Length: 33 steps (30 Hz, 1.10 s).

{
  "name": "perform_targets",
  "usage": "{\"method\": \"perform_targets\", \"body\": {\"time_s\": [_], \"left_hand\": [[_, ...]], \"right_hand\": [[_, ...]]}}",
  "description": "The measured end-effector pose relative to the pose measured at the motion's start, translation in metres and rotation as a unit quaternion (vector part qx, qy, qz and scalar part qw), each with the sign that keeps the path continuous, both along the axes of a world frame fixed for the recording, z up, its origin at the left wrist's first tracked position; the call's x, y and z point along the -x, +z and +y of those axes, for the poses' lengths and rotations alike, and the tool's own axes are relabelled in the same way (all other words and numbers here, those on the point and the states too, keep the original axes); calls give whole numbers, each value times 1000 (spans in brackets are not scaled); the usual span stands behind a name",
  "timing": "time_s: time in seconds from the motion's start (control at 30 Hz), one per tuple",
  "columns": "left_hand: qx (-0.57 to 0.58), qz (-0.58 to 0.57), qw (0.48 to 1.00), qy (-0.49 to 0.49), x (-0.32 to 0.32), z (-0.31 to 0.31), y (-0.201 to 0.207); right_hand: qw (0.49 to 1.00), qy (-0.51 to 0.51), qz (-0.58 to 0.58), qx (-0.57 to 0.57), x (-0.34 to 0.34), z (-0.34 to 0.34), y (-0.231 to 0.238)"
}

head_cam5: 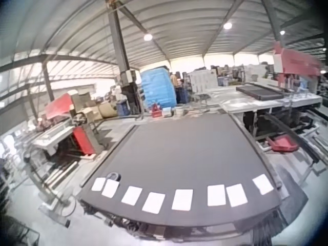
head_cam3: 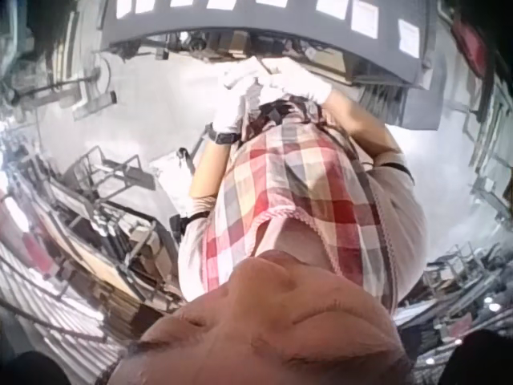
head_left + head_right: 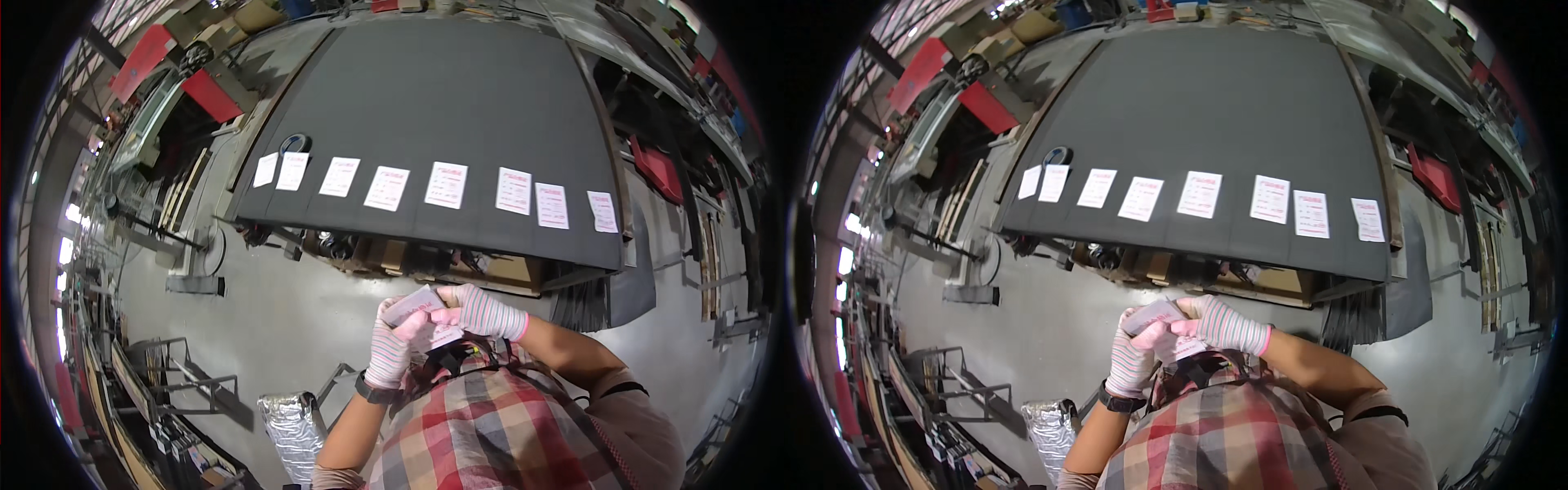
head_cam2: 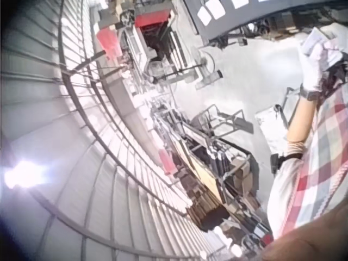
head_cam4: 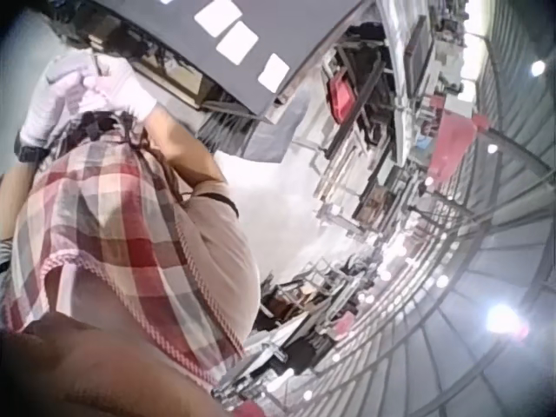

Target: Applying trim, foam strips, and product labels to large building material panels on a factory floor.

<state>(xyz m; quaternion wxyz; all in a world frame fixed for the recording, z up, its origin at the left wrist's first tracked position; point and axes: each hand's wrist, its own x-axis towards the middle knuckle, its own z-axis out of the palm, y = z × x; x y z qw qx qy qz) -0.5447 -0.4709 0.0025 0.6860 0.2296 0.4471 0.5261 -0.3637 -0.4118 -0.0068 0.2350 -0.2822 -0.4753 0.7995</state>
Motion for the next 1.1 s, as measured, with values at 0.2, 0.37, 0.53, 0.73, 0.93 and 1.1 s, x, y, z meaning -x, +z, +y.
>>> {"method": "perform_targets", "body": {"time_s": [0.2,0.37,0.53,0.73,0.93,1.1], "left_hand": [[-75,543,781,-300,64,-48,-97],[-85,516,734,-434,96,-24,-86],[-107,599,716,-342,120,-19,-66],[-110,676,656,-316,171,45,-71],[-77,704,562,-427,224,93,-40],[-4,608,575,-548,257,94,-46]], "right_hand": [[943,-144,-108,-282,40,-20,-9],[939,53,-138,-312,81,-27,6],[989,18,-53,-136,116,-8,24],[917,257,-79,-295,149,34,-24],[720,388,-243,-522,213,92,-42],[662,421,-261,-563,257,124,-5]]}}
